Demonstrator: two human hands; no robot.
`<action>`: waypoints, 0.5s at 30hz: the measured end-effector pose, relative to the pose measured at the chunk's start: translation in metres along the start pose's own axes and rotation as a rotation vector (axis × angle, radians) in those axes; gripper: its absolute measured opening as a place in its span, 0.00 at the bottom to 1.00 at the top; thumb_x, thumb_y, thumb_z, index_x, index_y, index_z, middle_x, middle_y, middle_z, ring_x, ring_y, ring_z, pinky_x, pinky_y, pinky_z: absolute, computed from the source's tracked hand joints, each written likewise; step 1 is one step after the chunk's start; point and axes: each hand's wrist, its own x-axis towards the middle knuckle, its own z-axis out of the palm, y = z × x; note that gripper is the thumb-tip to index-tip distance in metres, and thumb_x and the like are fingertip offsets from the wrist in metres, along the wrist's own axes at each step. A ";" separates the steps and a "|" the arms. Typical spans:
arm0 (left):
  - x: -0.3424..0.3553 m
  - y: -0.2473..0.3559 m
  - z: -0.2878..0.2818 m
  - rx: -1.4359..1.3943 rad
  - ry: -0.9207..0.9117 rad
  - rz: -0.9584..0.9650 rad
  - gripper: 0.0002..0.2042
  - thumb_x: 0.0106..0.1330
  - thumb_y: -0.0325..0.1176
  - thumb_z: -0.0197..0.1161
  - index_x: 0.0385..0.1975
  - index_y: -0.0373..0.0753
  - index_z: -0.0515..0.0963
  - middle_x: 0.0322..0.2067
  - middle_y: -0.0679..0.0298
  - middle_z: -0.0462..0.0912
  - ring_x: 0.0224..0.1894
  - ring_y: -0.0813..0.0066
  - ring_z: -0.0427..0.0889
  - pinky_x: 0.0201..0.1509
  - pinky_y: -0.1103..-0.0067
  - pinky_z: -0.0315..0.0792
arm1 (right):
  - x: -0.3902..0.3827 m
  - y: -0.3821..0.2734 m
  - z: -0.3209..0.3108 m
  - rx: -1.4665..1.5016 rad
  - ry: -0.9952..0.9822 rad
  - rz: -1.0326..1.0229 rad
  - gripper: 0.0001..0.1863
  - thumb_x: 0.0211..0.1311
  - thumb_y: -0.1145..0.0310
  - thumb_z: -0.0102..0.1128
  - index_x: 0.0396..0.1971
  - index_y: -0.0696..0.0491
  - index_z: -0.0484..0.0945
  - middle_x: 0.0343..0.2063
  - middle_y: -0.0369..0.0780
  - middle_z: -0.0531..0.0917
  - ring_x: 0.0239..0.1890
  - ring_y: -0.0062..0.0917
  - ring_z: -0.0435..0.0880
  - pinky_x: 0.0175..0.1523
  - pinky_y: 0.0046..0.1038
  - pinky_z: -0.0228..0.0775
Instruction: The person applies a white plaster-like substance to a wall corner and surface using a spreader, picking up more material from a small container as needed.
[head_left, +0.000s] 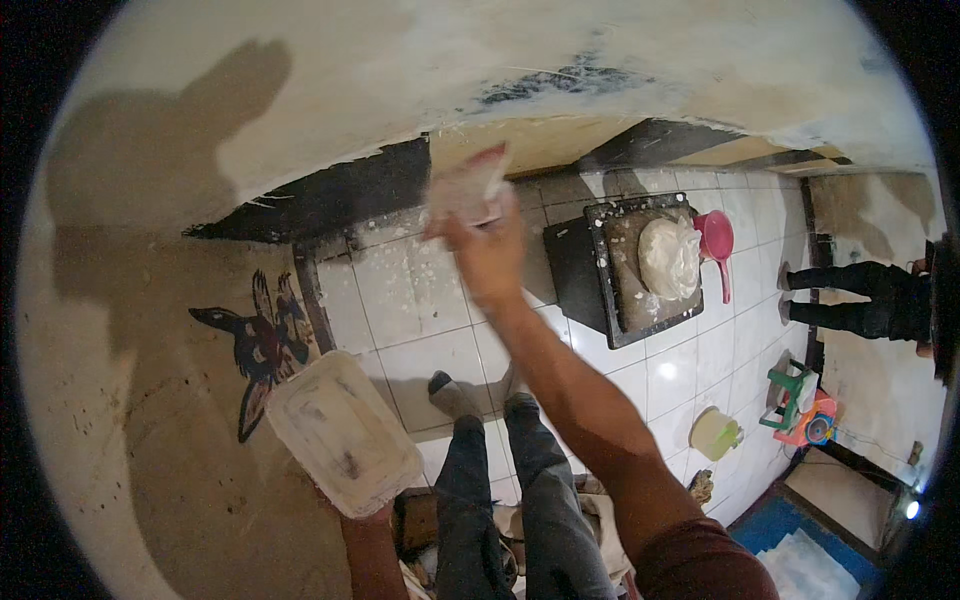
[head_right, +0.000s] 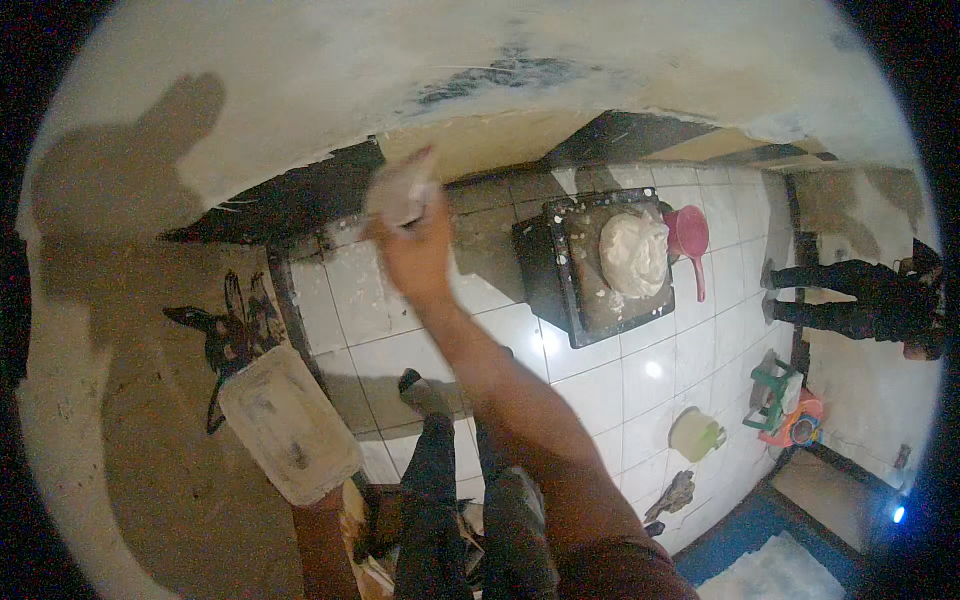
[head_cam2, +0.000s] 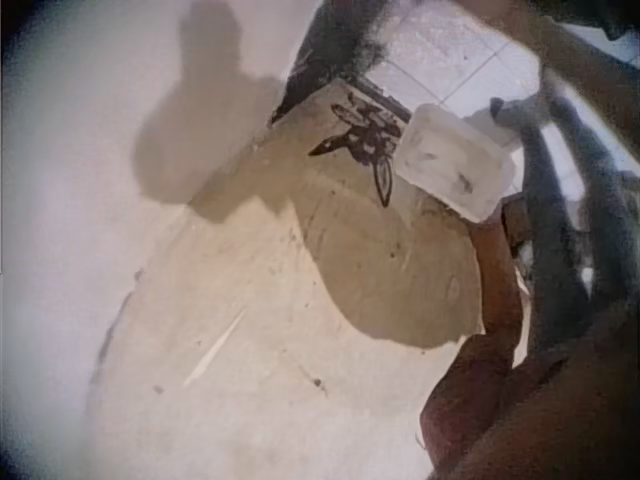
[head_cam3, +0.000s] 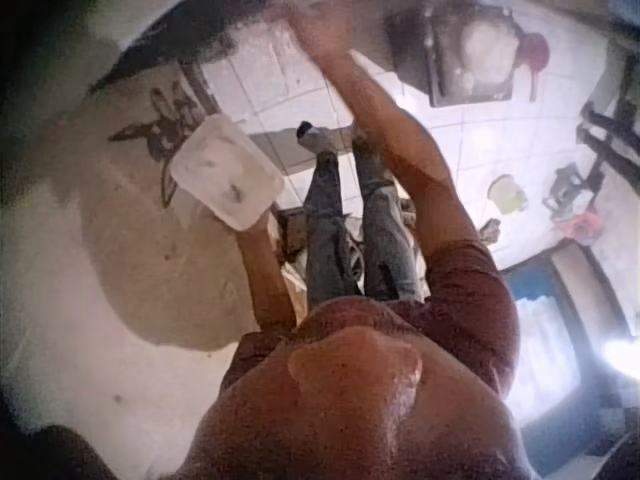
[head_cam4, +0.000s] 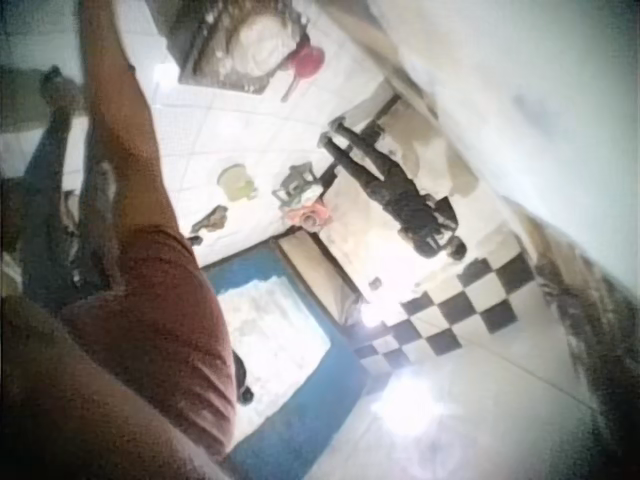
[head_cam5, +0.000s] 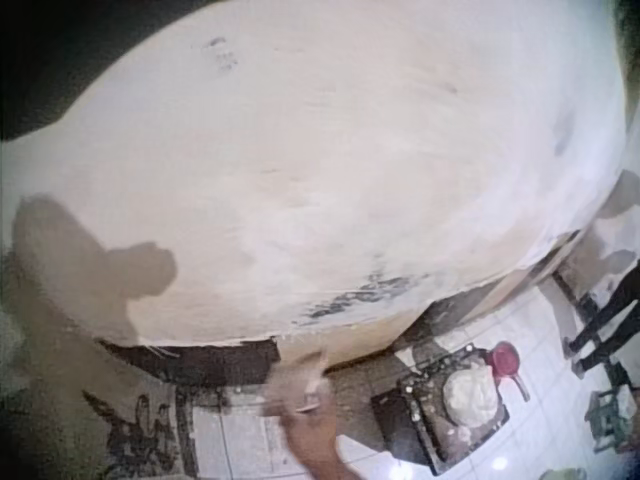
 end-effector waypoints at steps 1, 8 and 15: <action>0.000 -0.001 -0.001 -0.007 -0.001 -0.005 0.31 0.64 0.60 0.45 0.65 0.54 0.56 0.65 0.65 0.58 0.66 0.58 0.57 0.67 0.55 0.52 | 0.012 0.008 -0.033 -0.225 0.028 0.027 0.19 0.45 0.77 0.63 0.39 0.58 0.68 0.33 0.44 0.79 0.38 0.32 0.79 0.45 0.32 0.71; -0.001 -0.003 -0.004 -0.036 0.004 -0.011 0.31 0.65 0.60 0.44 0.65 0.54 0.56 0.65 0.65 0.58 0.66 0.59 0.57 0.67 0.55 0.52 | 0.117 -0.010 -0.129 -0.731 0.297 -0.335 0.14 0.46 0.72 0.62 0.32 0.60 0.70 0.30 0.48 0.78 0.34 0.39 0.79 0.42 0.35 0.70; -0.001 -0.001 -0.003 -0.027 0.011 0.006 0.31 0.65 0.60 0.44 0.65 0.54 0.55 0.65 0.65 0.58 0.66 0.59 0.56 0.67 0.55 0.52 | 0.070 0.001 0.029 -0.850 0.135 -0.569 0.18 0.48 0.71 0.63 0.39 0.60 0.70 0.30 0.52 0.77 0.34 0.46 0.78 0.42 0.39 0.70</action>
